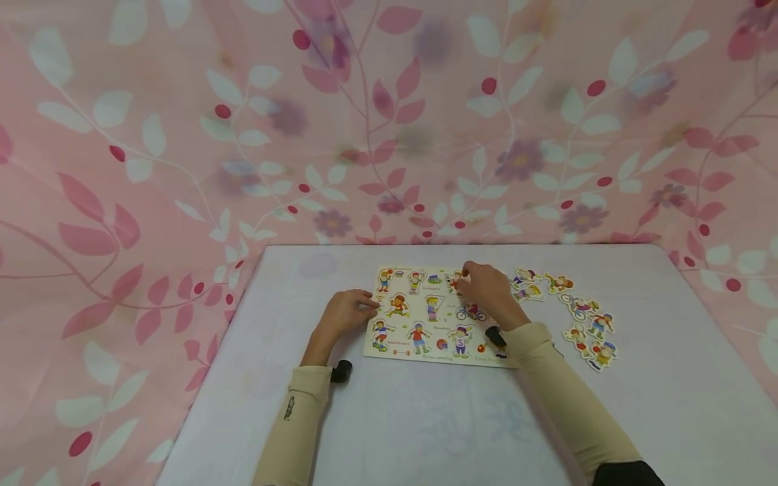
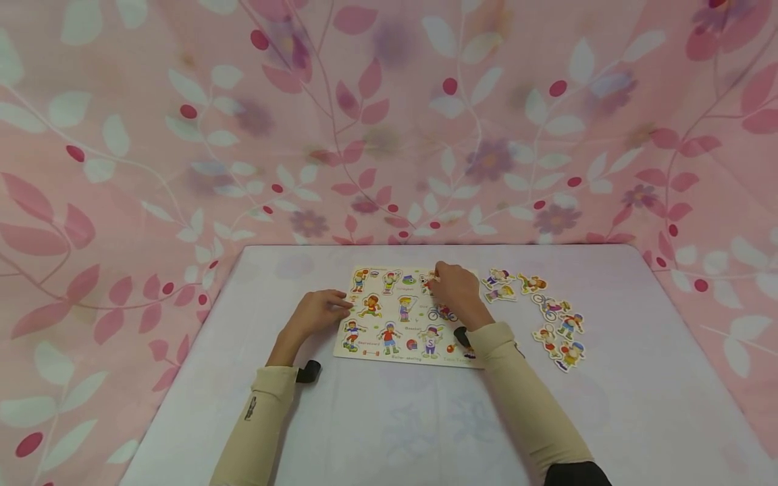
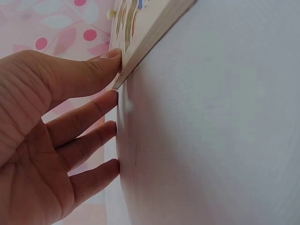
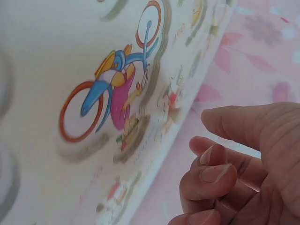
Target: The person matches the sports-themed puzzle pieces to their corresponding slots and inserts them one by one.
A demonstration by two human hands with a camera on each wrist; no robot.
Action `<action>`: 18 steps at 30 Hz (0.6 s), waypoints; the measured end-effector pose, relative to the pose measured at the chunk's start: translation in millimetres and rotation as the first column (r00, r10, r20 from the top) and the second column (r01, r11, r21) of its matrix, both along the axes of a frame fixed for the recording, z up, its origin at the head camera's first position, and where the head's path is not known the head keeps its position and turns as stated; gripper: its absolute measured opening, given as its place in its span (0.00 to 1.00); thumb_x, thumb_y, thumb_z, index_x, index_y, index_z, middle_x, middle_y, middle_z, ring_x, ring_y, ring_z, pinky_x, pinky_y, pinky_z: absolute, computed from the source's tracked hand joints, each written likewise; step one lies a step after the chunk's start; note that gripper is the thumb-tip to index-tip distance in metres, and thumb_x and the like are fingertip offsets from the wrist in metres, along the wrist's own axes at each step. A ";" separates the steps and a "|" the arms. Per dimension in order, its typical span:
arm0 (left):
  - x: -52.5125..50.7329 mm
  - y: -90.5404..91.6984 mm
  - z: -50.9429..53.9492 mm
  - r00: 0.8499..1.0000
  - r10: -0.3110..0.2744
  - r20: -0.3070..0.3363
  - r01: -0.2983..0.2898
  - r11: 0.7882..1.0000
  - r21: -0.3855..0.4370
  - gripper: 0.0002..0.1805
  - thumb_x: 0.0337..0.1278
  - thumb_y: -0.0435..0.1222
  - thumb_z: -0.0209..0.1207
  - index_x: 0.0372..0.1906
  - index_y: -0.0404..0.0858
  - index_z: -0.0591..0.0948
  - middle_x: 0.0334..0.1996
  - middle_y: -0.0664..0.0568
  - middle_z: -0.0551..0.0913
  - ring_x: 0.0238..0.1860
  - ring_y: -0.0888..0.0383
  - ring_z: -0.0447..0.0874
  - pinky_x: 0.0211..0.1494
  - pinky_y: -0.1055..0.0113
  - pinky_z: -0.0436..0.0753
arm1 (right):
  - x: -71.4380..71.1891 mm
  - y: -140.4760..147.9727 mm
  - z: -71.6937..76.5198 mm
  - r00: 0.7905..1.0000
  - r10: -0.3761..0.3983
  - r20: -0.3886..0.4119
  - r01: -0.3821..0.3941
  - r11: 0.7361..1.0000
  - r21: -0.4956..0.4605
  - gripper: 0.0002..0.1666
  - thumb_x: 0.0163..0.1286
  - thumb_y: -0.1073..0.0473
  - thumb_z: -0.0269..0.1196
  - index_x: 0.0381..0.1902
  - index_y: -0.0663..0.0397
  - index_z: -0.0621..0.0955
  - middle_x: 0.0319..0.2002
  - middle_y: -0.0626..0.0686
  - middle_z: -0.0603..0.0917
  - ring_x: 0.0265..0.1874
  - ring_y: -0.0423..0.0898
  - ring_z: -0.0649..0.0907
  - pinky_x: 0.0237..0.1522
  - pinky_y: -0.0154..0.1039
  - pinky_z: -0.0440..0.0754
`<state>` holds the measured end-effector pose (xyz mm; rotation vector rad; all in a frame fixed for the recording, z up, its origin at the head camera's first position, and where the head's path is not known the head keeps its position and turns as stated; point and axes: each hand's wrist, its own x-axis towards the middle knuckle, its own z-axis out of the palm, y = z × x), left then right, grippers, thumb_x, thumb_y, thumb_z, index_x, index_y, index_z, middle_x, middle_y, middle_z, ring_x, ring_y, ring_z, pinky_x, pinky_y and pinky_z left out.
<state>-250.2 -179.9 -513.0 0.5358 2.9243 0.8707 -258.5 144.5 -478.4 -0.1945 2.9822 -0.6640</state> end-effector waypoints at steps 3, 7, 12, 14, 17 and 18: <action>-0.1 0.1 -0.2 1.000 0.008 0.007 -0.008 1.000 -0.010 0.09 0.53 0.38 0.71 0.41 0.43 0.91 0.53 0.49 0.84 0.60 0.48 0.78 0.65 0.52 0.72 | 9.0 4.0 3.8 1.000 -0.008 -0.018 0.009 1.000 0.014 0.16 0.72 0.52 0.59 0.50 0.58 0.79 0.17 0.50 0.75 0.13 0.44 0.66 0.14 0.37 0.60; 0.1 0.2 0.2 1.000 0.007 0.009 -0.007 1.000 -0.011 0.09 0.53 0.37 0.71 0.41 0.43 0.91 0.53 0.48 0.84 0.60 0.48 0.78 0.65 0.52 0.72 | 20.4 12.9 6.9 0.999 -0.014 -0.037 0.015 1.000 0.022 0.16 0.72 0.53 0.59 0.50 0.57 0.79 0.19 0.50 0.76 0.14 0.45 0.69 0.14 0.38 0.63; 1.3 0.1 1.6 1.000 -0.001 0.005 0.001 1.000 -0.002 0.09 0.53 0.37 0.71 0.41 0.43 0.91 0.53 0.48 0.84 0.59 0.47 0.78 0.65 0.52 0.72 | 35.2 26.1 11.4 0.997 -0.035 -0.073 0.038 0.999 0.038 0.15 0.71 0.53 0.60 0.49 0.57 0.79 0.22 0.49 0.77 0.17 0.46 0.72 0.15 0.39 0.66; 1.7 0.1 2.0 1.000 -0.002 0.004 0.002 1.000 -0.005 0.09 0.53 0.37 0.71 0.41 0.43 0.91 0.54 0.48 0.84 0.60 0.47 0.78 0.65 0.52 0.72 | 41.4 32.2 13.5 0.996 -0.041 -0.075 0.044 0.998 0.038 0.15 0.71 0.53 0.60 0.49 0.57 0.79 0.22 0.49 0.77 0.16 0.46 0.71 0.14 0.39 0.66; 1.5 -0.3 1.7 1.000 -0.004 0.002 0.004 1.000 -0.009 0.09 0.54 0.37 0.71 0.41 0.42 0.91 0.54 0.48 0.84 0.60 0.47 0.78 0.64 0.51 0.72 | 49.7 41.9 15.9 0.997 -0.039 -0.070 0.041 0.999 0.034 0.16 0.71 0.53 0.61 0.50 0.57 0.80 0.21 0.49 0.77 0.16 0.46 0.71 0.14 0.39 0.67; 1.5 -0.5 1.6 1.000 -0.004 0.000 0.004 1.000 -0.008 0.09 0.54 0.37 0.71 0.41 0.42 0.91 0.53 0.48 0.84 0.59 0.47 0.78 0.64 0.51 0.72 | 52.0 45.3 16.1 0.997 -0.035 -0.067 0.037 0.999 0.031 0.16 0.71 0.53 0.61 0.50 0.57 0.80 0.21 0.49 0.76 0.16 0.46 0.71 0.14 0.38 0.67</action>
